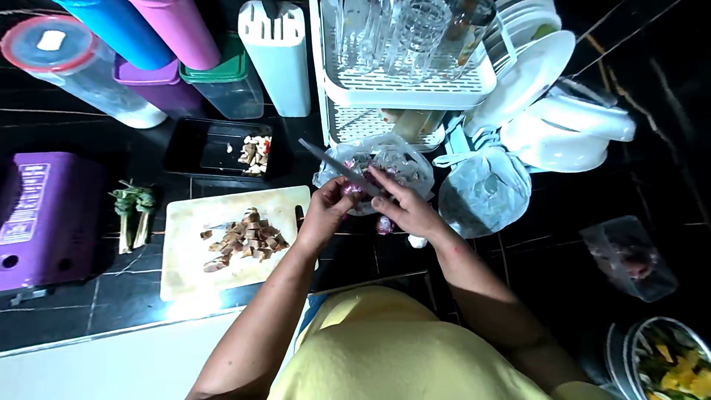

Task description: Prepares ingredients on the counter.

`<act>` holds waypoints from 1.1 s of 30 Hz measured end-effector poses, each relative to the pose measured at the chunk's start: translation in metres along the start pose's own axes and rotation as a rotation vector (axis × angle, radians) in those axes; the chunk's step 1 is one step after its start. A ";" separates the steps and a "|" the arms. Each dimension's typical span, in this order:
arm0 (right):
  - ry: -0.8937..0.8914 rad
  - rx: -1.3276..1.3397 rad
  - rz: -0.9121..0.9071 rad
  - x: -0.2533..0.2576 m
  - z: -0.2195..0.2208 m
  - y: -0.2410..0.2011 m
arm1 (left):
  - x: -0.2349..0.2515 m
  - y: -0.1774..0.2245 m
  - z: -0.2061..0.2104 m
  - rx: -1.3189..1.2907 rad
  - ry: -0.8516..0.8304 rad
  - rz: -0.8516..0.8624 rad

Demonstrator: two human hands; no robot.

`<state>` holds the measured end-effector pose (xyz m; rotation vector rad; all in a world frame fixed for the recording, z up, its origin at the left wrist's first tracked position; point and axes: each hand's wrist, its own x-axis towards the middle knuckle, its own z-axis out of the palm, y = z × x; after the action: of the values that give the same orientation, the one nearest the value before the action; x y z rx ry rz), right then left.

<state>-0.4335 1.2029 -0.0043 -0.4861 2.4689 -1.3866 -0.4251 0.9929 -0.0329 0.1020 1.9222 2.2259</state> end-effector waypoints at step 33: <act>-0.030 -0.120 -0.098 -0.011 0.012 -0.009 | -0.007 0.007 0.004 0.020 -0.007 0.060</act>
<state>-0.4176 1.1934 -0.0016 -0.6582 2.5450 -1.2608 -0.4181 0.9941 -0.0244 0.1722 1.9633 2.2406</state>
